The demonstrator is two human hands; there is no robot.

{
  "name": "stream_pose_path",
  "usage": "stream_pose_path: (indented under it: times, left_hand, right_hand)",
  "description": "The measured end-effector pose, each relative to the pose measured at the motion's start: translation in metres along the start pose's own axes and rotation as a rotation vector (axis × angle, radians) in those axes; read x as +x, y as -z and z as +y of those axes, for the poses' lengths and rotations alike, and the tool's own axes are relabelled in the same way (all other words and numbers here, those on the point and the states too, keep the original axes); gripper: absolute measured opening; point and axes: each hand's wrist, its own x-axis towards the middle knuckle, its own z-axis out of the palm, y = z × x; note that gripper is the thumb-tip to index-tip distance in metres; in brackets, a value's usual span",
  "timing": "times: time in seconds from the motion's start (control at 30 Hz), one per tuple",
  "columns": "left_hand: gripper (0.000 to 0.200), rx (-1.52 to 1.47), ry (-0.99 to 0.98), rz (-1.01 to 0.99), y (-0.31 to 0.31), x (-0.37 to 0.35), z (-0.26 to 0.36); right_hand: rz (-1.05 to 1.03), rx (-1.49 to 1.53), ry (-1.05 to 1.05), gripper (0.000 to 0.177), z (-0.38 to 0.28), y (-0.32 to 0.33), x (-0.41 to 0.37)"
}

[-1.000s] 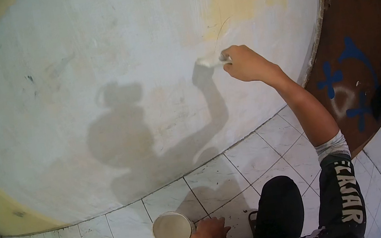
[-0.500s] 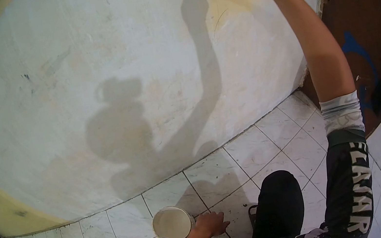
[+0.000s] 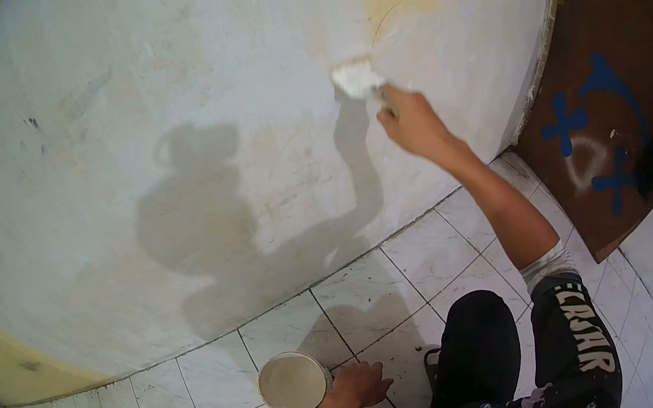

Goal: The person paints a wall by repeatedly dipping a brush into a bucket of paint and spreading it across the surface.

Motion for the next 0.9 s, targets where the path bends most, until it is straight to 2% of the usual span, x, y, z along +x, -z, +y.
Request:
stream_pose_path:
  times: [0.03, 0.1, 0.23, 0.37, 0.5, 0.53, 0.6, 0.63, 0.7, 0.77, 0.83, 0.87, 0.9]
  left_hand:
    - [0.05, 0.012, -0.003, -0.004, -0.001, 0.001, 0.0]
    - [0.05, 0.023, -0.005, -0.009, -0.002, 0.0, 0.002]
    - [0.048, 0.032, 0.004, 0.01, 0.003, -0.005, 0.007]
    - [0.048, 0.054, 0.009, 0.027, 0.005, -0.007, 0.009]
    - [0.047, 0.06, 0.013, -0.005, 0.002, -0.005, 0.006]
    - [0.047, 0.048, 0.01, -0.007, 0.002, -0.005, 0.006]
    - [0.047, 0.041, 0.006, -0.004, 0.004, -0.005, 0.005]
    - [0.048, 0.03, -0.007, -0.001, 0.005, -0.006, 0.005]
    - [0.05, 0.025, -0.023, 0.005, 0.009, -0.008, 0.005]
    - [0.05, 0.007, -0.002, -0.012, 0.014, -0.01, 0.005]
    - [0.048, 0.022, -0.007, -0.002, 0.006, -0.004, -0.002]
    - [0.046, 0.036, -0.006, 0.012, 0.002, -0.002, -0.004]
    - [0.046, 0.038, -0.007, 0.01, 0.002, -0.002, -0.005]
  right_hand:
    - [0.002, -0.004, -0.003, 0.03, 0.008, -0.008, -0.013]
    - [-0.192, -0.047, -0.069, 0.03, 0.018, -0.017, -0.031]
    - [-0.318, -0.014, -0.131, 0.028, 0.009, -0.002, -0.019]
    - [-0.177, -0.204, 0.029, 0.032, -0.03, 0.043, 0.055]
    - [-0.046, -0.216, 0.145, 0.035, -0.071, 0.088, 0.106]
    - [-0.046, -0.216, 0.142, 0.035, -0.084, 0.097, 0.107]
    - [0.056, -0.235, -0.05, 0.038, -0.117, 0.119, 0.109]
    - [0.06, -0.236, -0.048, 0.038, -0.131, 0.132, 0.105]
    - [0.223, -0.251, 0.031, 0.034, -0.154, 0.155, 0.095]
    - [0.188, -0.28, 0.096, 0.037, -0.149, 0.164, 0.104]
    - [0.35, -0.22, 0.035, 0.035, -0.12, 0.143, 0.122]
    - [0.407, -0.187, 0.027, 0.028, -0.095, 0.125, 0.128]
    - [0.496, -0.232, 0.348, 0.039, -0.044, 0.098, 0.14]
